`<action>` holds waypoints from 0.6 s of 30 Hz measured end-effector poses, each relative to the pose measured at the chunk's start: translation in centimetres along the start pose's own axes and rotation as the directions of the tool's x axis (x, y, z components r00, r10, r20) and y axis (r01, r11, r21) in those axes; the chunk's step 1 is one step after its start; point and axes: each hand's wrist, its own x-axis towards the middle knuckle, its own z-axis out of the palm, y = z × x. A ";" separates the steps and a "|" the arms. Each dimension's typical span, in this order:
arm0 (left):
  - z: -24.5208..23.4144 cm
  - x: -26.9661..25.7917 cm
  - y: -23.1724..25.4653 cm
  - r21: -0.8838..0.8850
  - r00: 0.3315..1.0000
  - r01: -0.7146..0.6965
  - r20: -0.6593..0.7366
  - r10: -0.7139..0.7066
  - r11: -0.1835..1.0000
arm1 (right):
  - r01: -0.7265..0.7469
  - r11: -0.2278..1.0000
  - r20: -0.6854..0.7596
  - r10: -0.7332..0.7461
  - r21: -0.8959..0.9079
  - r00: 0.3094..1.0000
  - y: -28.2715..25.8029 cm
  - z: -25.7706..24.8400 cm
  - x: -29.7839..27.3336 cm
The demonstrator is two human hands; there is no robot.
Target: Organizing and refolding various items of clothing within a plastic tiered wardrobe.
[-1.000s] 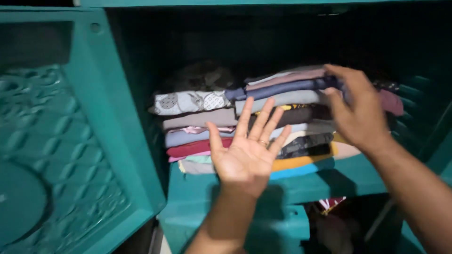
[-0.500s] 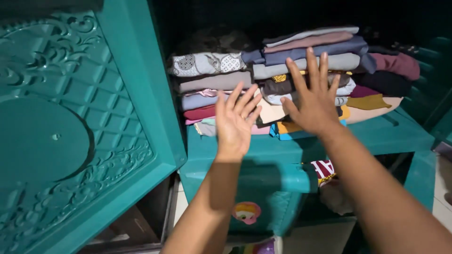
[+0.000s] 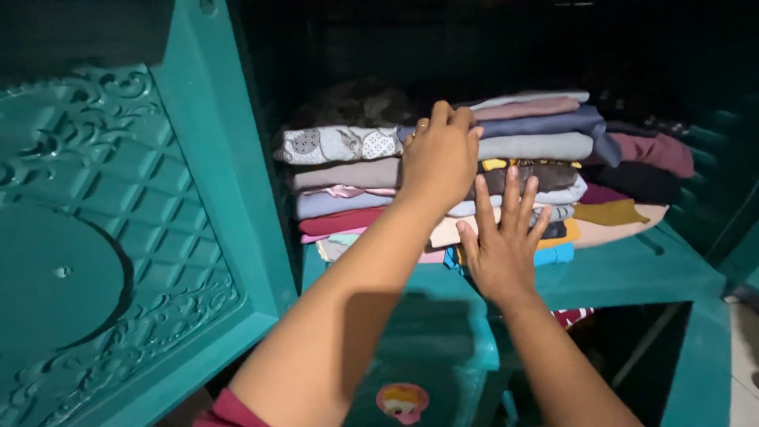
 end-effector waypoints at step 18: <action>0.1 1.3 -0.7 -0.044 0.995 0.012 0.097 -0.008 0.999 | -0.032 0.998 -0.024 0.033 0.047 0.999 -0.4 -0.4 -0.1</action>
